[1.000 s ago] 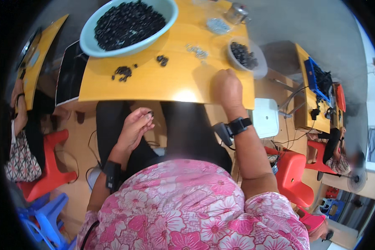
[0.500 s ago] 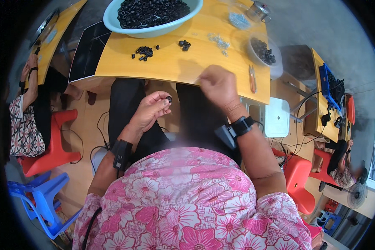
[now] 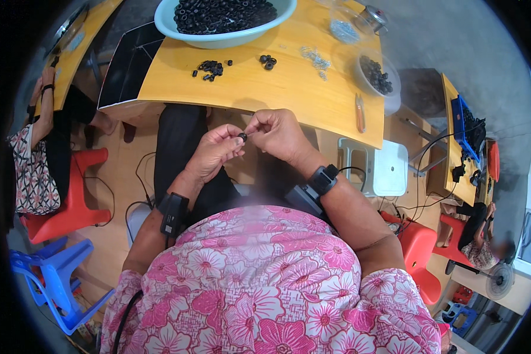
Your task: Assembling small metal components into black plastic housings at a production workstation.
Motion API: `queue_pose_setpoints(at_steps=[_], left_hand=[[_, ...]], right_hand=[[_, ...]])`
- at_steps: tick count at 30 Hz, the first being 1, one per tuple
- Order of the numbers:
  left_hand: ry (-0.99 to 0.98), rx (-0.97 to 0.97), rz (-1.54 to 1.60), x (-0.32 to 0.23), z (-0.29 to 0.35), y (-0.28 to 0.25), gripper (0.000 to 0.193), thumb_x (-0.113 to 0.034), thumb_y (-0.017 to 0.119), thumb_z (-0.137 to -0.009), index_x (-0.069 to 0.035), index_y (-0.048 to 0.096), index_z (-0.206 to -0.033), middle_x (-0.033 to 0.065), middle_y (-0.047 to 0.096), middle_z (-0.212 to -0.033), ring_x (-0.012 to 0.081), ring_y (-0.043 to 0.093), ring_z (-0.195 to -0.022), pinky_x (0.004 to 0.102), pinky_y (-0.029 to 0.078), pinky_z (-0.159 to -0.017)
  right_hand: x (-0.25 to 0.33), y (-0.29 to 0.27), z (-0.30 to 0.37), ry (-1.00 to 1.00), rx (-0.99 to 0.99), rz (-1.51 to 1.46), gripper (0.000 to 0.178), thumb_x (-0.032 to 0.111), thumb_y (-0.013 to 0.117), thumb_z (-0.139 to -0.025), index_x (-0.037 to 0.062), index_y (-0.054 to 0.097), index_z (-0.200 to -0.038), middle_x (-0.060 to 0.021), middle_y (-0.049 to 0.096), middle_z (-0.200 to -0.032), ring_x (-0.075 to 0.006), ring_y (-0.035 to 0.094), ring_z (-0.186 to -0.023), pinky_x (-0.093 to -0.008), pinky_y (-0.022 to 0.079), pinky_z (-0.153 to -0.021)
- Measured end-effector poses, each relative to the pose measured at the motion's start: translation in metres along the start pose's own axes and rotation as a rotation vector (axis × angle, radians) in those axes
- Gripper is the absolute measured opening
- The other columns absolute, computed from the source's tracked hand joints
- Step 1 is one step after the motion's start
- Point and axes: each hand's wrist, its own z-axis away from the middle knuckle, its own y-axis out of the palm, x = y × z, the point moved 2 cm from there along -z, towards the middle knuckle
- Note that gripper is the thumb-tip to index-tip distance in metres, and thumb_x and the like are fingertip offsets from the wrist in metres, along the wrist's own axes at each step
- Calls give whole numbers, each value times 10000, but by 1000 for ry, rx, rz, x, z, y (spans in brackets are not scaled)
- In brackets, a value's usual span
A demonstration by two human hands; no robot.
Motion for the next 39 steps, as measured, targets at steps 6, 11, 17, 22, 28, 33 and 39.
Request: queue_pose_setpoints(at_steps=[6, 11, 17, 22, 28, 33, 39], left_hand=[[62, -16, -185, -4, 1, 0, 120, -91, 631, -878, -40, 600, -982, -4, 602, -839, 66, 569, -717, 174, 462, -666], [70, -10, -165, -1, 0, -1, 123, -92, 631, -877, -44, 601, -986, -5, 609, -842, 70, 592, -747, 181, 470, -684], [1, 62, -46, 2, 3, -4, 147, -99, 631, -886, -44, 589, -1016, 24, 614, -902, 108, 605, -797, 232, 493, -723], [-11, 54, 42, 3, 3, -1, 205, -136, 650, -882, -32, 586, -1047, 20, 606, -913, 96, 588, -798, 229, 507, -761], [-20, 59, 130, -1, 3, -1, 177, -105, 608, -903, -40, 567, -1062, 46, 591, -952, 129, 586, -832, 272, 505, -780], [4, 77, 164, 5, 2, -7, 182, -121, 570, -926, -43, 560, -1090, 26, 594, -931, 107, 581, -820, 278, 513, -796], [4, 70, 139, -1, 4, -4, 174, -101, 576, -914, -35, 569, -1075, 32, 609, -943, 97, 584, -792, 274, 515, -801]], right_hand=[[21, 5, 1, -349, -62, 551, 49, -3, 636, -694, 5, 649, -741, -122, 643, -678, -204, 605, -567, -289, 478, -546], [30, 6, 2, -303, -71, 521, 54, -5, 654, -678, 7, 654, -731, -126, 641, -683, -212, 620, -592, -303, 486, -554], [20, 3, 3, 67, 26, 18, 128, -87, 615, -789, -31, 638, -902, -12, 612, -734, -71, 580, -649, -204, 480, -564], [4, 3, 2, 9, 71, -208, 212, -86, 618, -791, -39, 606, -998, -44, 614, -779, -81, 582, -652, -208, 486, -582], [0, 2, 0, -53, 43, -239, 219, -89, 617, -796, -40, 601, -1009, -41, 609, -802, -87, 597, -680, -209, 500, -611], [11, 9, 3, -191, -49, -23, 98, -41, 678, -781, -27, 665, -876, -39, 634, -827, -100, 610, -745, -236, 504, -685], [11, 5, -1, -357, -38, 212, 113, -21, 704, -721, 28, 688, -822, -70, 634, -777, -159, 610, -726, -266, 482, -682]])
